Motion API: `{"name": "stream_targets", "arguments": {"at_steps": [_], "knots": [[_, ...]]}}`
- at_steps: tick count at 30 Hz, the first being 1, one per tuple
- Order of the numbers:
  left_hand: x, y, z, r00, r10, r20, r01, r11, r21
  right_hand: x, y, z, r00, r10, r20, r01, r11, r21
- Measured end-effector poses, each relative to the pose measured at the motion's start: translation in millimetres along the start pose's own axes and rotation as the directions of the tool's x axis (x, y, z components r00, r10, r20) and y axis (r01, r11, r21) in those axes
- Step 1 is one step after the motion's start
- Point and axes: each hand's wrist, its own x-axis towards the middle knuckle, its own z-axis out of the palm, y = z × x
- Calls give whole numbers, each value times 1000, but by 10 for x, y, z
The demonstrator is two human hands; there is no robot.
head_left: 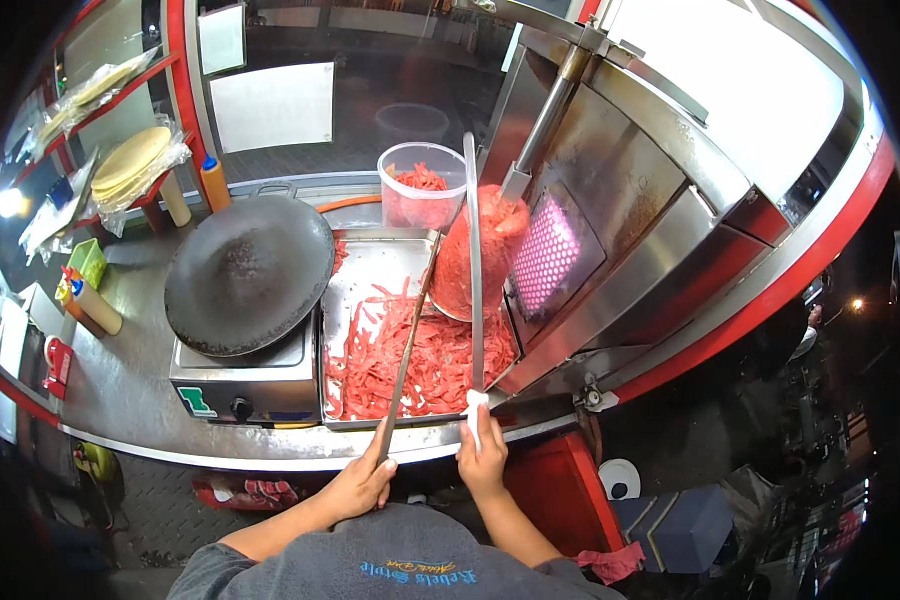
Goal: The person stirs sliced meat in a metal tray with a spatula, then slices meat from a vertical rotisserie spit into the tray using a long knife and a spatula.
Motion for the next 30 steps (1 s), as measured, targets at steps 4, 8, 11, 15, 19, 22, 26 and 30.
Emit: {"name": "stream_targets", "arguments": {"at_steps": [4, 8, 11, 15, 19, 22, 26, 30], "knots": [[98, 20, 1, 999, 19, -39, -17, 998, 66, -1018, 288, -207, 998, -39, 46, 44, 993, -108], [140, 47, 2, 999, 2, -42, 2, 994, 105, -550, 53, -160, 998, -59, 28, 62, 991, -120], [211, -29, 36, 994, 43, -103, -33, 995, 99, 70, -102, 10, 997, -62, 36, 65, 994, -88], [354, -10, -6, 992, 49, -114, -40, 996, 73, -466, -24, -181, 996, -3, 89, 19, 983, -182], [414, 101, -43, 994, 53, -98, -48, 997, 53, -1032, 57, -429, 995, -8, 96, 26, 982, -188], [485, 88, -23, 994, 60, -93, -59, 998, 20, -577, 0, -318, 994, -19, 106, 34, 989, -146], [647, 104, 3, 990, 112, -86, -129, 968, -216, 121, -399, -195, 977, 68, 201, -44, 991, -124], [688, 69, -45, 993, 116, -31, -115, 842, -526, -513, -307, -422, 948, 177, 266, -177, 984, -26]]}}
